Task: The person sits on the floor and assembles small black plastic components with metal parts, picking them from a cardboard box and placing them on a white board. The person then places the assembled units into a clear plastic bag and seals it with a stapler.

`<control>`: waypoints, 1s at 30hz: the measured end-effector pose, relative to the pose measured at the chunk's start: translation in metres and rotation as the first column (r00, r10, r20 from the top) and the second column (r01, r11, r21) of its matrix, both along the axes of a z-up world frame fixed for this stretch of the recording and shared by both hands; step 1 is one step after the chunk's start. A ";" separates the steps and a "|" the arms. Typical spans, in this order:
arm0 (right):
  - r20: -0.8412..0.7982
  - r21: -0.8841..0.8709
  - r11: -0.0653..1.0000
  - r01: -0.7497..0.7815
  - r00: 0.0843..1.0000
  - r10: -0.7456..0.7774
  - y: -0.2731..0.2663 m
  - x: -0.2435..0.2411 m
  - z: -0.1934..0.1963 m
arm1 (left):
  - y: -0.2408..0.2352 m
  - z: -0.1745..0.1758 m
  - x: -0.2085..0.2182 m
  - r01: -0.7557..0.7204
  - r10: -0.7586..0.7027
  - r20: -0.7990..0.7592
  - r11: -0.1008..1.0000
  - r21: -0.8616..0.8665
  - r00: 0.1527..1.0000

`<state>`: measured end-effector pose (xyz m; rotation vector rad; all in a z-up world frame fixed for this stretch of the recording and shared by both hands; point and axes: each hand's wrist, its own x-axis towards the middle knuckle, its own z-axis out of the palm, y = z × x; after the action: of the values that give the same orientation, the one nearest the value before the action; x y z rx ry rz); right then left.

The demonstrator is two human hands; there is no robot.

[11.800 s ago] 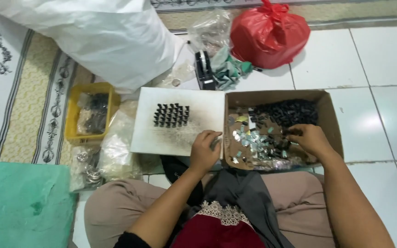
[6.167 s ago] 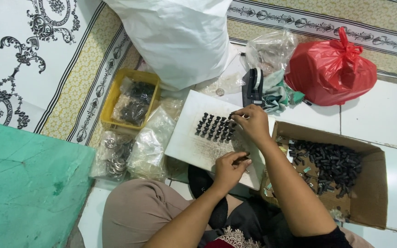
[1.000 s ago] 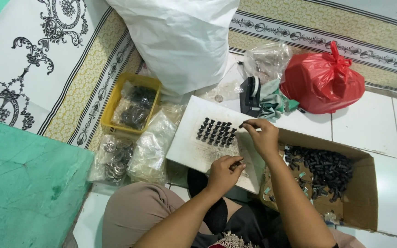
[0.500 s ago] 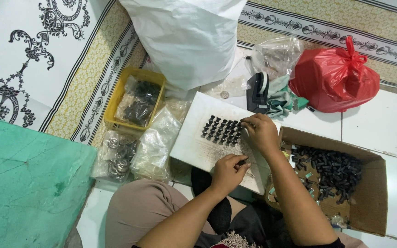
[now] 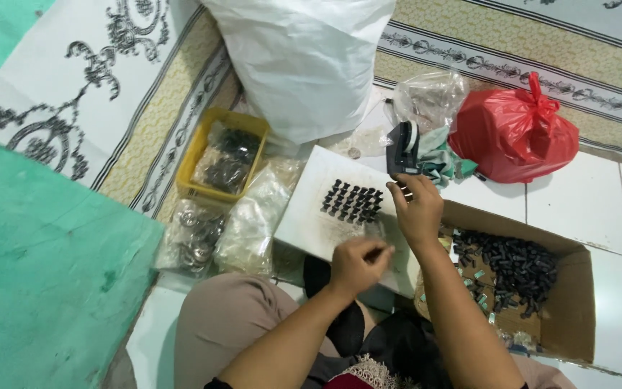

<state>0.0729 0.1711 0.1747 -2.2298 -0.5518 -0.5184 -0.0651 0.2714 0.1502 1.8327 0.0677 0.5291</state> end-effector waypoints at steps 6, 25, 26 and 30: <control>-0.042 0.096 0.981 -0.168 0.984 0.172 0.069 -0.061 -0.015 | 0.106 0.062 -0.011 -0.270 0.224 -0.245 0.947 -0.174 0.943; -0.135 -0.649 0.687 -0.326 0.939 0.317 0.219 -0.153 -0.129 | 0.244 -0.089 -0.027 -0.328 0.525 -0.563 0.847 0.418 0.638; -0.079 -0.658 0.702 -0.274 0.952 0.297 0.220 -0.157 -0.124 | 0.243 -0.091 -0.028 -0.368 0.552 -0.549 0.831 0.417 0.628; -0.125 -0.611 0.737 -0.291 0.954 0.273 0.220 -0.162 -0.124 | 0.245 -0.087 -0.023 -0.380 0.542 -0.671 0.839 0.390 0.506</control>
<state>-0.0895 0.3915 0.0512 -2.6899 -1.1692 -0.1426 -0.0881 0.5166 0.0630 2.1192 1.1776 0.0625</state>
